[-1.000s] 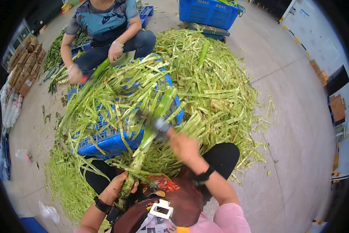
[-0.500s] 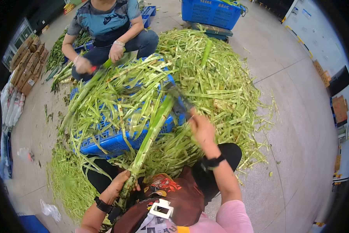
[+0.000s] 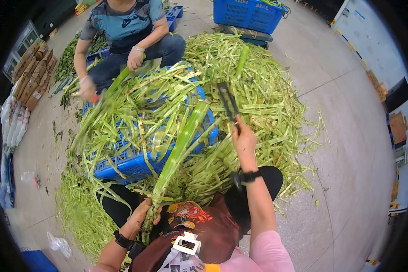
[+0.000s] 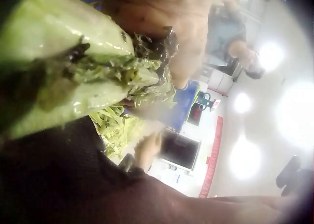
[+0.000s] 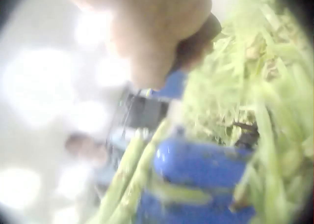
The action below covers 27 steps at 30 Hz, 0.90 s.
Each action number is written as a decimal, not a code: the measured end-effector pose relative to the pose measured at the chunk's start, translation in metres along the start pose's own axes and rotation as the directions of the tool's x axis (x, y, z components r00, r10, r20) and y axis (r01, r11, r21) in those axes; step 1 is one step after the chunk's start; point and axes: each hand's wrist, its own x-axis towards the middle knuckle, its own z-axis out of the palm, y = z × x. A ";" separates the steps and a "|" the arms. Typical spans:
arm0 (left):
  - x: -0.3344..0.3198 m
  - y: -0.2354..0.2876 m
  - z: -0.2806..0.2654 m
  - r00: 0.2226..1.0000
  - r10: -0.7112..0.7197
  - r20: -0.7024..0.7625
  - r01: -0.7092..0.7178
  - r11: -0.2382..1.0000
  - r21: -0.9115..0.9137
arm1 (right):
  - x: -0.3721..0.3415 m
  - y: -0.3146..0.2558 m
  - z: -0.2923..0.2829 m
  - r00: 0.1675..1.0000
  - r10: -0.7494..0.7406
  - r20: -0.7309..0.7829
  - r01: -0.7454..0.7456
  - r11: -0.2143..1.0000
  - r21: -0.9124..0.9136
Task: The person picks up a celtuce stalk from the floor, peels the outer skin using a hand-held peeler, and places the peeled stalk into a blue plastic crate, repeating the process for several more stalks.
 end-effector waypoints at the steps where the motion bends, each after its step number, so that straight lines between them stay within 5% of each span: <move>1: 0.000 0.001 -0.002 0.999 -0.024 -0.029 0.025 0.999 0.038 | -0.019 -0.009 0.001 0.994 -0.085 0.065 0.080 0.994 0.078; 3: 0.002 0.005 0.001 0.997 -0.015 -0.081 0.023 0.994 0.107 | -0.073 -0.032 -0.003 0.926 -0.269 0.266 0.280 0.960 -0.004; 5: 0.004 0.007 -0.008 0.997 -0.080 -0.011 0.080 0.997 -0.010 | -0.117 -0.060 -0.011 0.748 -0.517 0.416 0.524 0.845 0.108; 6: 0.006 0.006 -0.016 0.993 -0.112 0.029 0.114 0.991 -0.066 | -0.128 -0.067 -0.012 0.613 -0.677 0.409 0.651 0.725 0.225; 8: 0.011 -0.003 -0.025 0.974 -0.111 0.197 0.129 0.989 -0.079 | -0.126 -0.072 -0.004 0.576 -0.723 0.382 0.651 0.688 0.321; 10: 0.008 -0.011 -0.023 0.973 -0.060 0.221 0.107 0.973 -0.206 | -0.083 -0.072 0.005 0.640 -0.342 0.688 0.543 0.835 -0.090; 11: 0.008 -0.010 -0.023 0.978 -0.093 0.189 0.119 0.984 -0.136 | -0.057 -0.049 0.016 0.811 -0.346 0.473 0.461 0.875 -0.150; 12: 0.007 -0.009 -0.022 0.979 -0.082 0.185 0.100 0.991 -0.093 | -0.029 -0.025 0.020 0.927 -0.153 0.343 0.199 0.974 -0.104; 13: 0.006 -0.007 -0.019 0.981 -0.068 0.183 0.078 0.996 -0.049 | -0.004 -0.006 0.024 0.978 -0.106 0.178 0.127 0.986 -0.110; 14: 0.003 -0.006 -0.016 0.982 -0.058 0.182 0.060 0.998 -0.004 | 0.009 0.000 0.022 0.999 -0.050 0.010 0.050 0.993 -0.104; 17: -0.004 -0.005 -0.010 0.999 0.003 -0.048 0.000 0.997 0.077 | 0.013 0.000 0.010 0.997 -0.045 -0.063 0.047 0.999 0.028; 21: -0.003 0.001 -0.003 0.999 0.044 -0.020 -0.040 0.982 0.182 | -0.043 -0.069 -0.020 0.896 -0.272 0.350 0.320 0.943 -0.086; 24: -0.004 -0.002 -0.005 0.999 -0.006 0.054 -0.002 0.988 0.156 | -0.046 -0.071 -0.012 0.773 -0.407 0.486 0.517 0.849 -0.110; 25: -0.008 -0.007 -0.008 0.997 -0.033 0.075 0.023 0.991 0.129 | -0.026 -0.054 0.001 0.868 -0.230 0.440 0.354 0.908 -0.223; 27: -0.015 -0.010 -0.013 0.994 -0.101 0.051 0.096 0.991 0.098 | 0.011 0.006 0.013 0.994 0.017 0.111 0.008 0.976 -0.218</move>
